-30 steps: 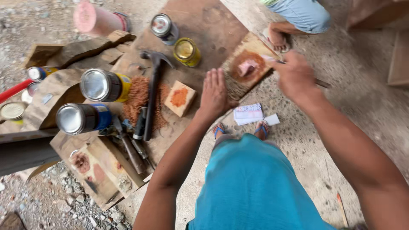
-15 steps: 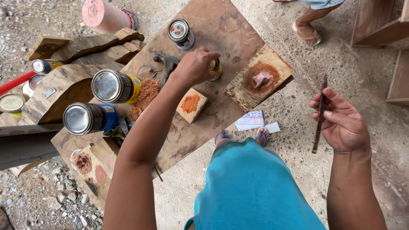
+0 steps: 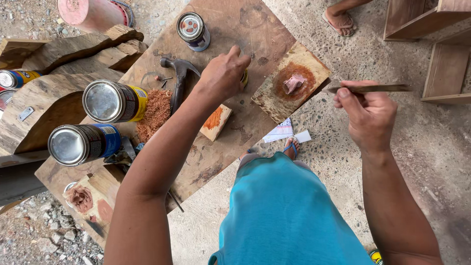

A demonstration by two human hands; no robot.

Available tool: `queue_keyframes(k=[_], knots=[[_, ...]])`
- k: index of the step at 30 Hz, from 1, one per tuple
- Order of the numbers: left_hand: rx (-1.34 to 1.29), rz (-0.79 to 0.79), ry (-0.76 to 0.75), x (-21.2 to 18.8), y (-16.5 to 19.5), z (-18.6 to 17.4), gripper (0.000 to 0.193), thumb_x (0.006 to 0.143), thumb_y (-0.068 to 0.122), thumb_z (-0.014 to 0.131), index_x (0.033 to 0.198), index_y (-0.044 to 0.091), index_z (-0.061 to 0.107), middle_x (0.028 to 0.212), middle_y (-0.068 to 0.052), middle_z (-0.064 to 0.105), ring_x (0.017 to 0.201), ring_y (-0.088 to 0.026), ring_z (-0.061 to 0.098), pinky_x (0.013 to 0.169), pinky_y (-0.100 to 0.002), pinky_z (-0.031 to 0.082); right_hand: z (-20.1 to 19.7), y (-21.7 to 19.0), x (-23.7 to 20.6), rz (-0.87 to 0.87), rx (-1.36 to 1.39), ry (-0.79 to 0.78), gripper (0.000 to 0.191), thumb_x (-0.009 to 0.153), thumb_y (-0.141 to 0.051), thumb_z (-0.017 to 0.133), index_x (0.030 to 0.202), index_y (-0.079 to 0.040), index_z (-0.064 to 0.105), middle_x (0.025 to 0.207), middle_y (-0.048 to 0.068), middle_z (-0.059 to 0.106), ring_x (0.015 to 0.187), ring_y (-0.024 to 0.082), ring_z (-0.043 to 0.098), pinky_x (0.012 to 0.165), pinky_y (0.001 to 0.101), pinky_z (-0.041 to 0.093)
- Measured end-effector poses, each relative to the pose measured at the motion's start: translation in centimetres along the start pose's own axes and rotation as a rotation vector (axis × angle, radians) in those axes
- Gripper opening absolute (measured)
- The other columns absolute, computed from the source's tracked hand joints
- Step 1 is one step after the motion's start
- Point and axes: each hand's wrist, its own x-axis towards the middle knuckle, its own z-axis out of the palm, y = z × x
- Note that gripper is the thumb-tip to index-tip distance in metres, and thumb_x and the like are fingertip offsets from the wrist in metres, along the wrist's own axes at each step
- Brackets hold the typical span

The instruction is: The person mixes reddish-brown and white wood filler on a small wooden board using a putty knife, then applies the mixed filler to a geometric-patterned wooden tabletop. The person repeatedly scoops filler from cans and blends it on the board before spreading it onto the tabletop surface.

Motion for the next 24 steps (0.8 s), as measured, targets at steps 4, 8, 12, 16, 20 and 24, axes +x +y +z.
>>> queue_keyframes(k=[4, 8, 12, 16, 20, 24], knots=[[-0.212, -0.030, 0.055, -1.0, -0.8, -1.1, 0.044, 0.077, 0.009, 0.083, 0.117, 0.007, 0.066, 0.125, -0.017, 0.061, 0.106, -0.036, 0.068, 0.092, -0.043, 0.057, 3.6, -1.0, 1.5, 0.058, 0.094, -0.011, 0.017, 0.110, -0.001, 0.062, 0.124, 0.007, 0.059, 0.103, 0.016, 0.071, 0.089, 0.016, 0.075, 0.080, 0.0280, 0.065], [-0.801, -0.237, 0.150, -3.3, -3.2, -2.5, 0.055, 0.080, 0.017, 0.083, 0.129, 0.009, 0.059, 0.134, -0.015, 0.058, 0.117, -0.029, 0.065, 0.094, -0.039, 0.058, 8.3, -1.6, 4.1, -0.012, 0.048, -0.159, 0.019, 0.109, -0.003, 0.059, 0.125, 0.008, 0.060, 0.102, 0.016, 0.073, 0.090, 0.017, 0.076, 0.078, 0.0273, 0.066], [-1.059, -0.332, 0.339, -8.2, -4.1, -2.3, 0.057, 0.086, 0.019, 0.081, 0.134, 0.006, 0.053, 0.132, -0.015, 0.061, 0.128, -0.027, 0.066, 0.101, -0.038, 0.057, 12.6, -1.1, 6.4, -0.205, -0.222, -0.194, 0.014, 0.105, -0.004, 0.066, 0.113, 0.006, 0.072, 0.099, 0.019, 0.073, 0.083, 0.019, 0.072, 0.070, 0.0277, 0.059], [-0.962, -0.230, 0.516, -13.2, -3.3, -0.4, 0.055, 0.090, 0.013, 0.082, 0.136, 0.005, 0.055, 0.139, -0.016, 0.054, 0.133, -0.028, 0.063, 0.116, -0.041, 0.047, 15.9, 0.5, 7.5, -0.193, -0.426, -0.230, 0.017, 0.101, -0.011, 0.071, 0.111, 0.001, 0.076, 0.094, 0.014, 0.077, 0.078, 0.020, 0.073, 0.067, 0.0323, 0.057], [-1.052, -0.367, 0.549, -16.4, -2.5, 0.8, 0.055, 0.087, 0.013, 0.084, 0.134, 0.007, 0.055, 0.138, -0.011, 0.055, 0.132, -0.025, 0.063, 0.118, -0.040, 0.048, 17.7, 2.7, 7.5, -0.285, -0.437, -0.282, 0.014, 0.100, -0.013, 0.073, 0.104, -0.001, 0.077, 0.106, 0.014, 0.077, 0.087, 0.023, 0.075, 0.076, 0.0346, 0.061], [-1.037, -0.390, 0.562, -17.7, -2.3, 1.1, 0.053, 0.087, 0.011, 0.083, 0.133, 0.006, 0.057, 0.140, -0.009, 0.053, 0.130, -0.022, 0.062, 0.116, -0.038, 0.050, 17.5, 4.0, 7.3, -0.407, -0.496, -0.291, 0.012, 0.100, -0.011, 0.072, 0.098, 0.000, 0.077, 0.104, 0.012, 0.078, 0.087, 0.025, 0.074, 0.079, 0.0375, 0.059]])
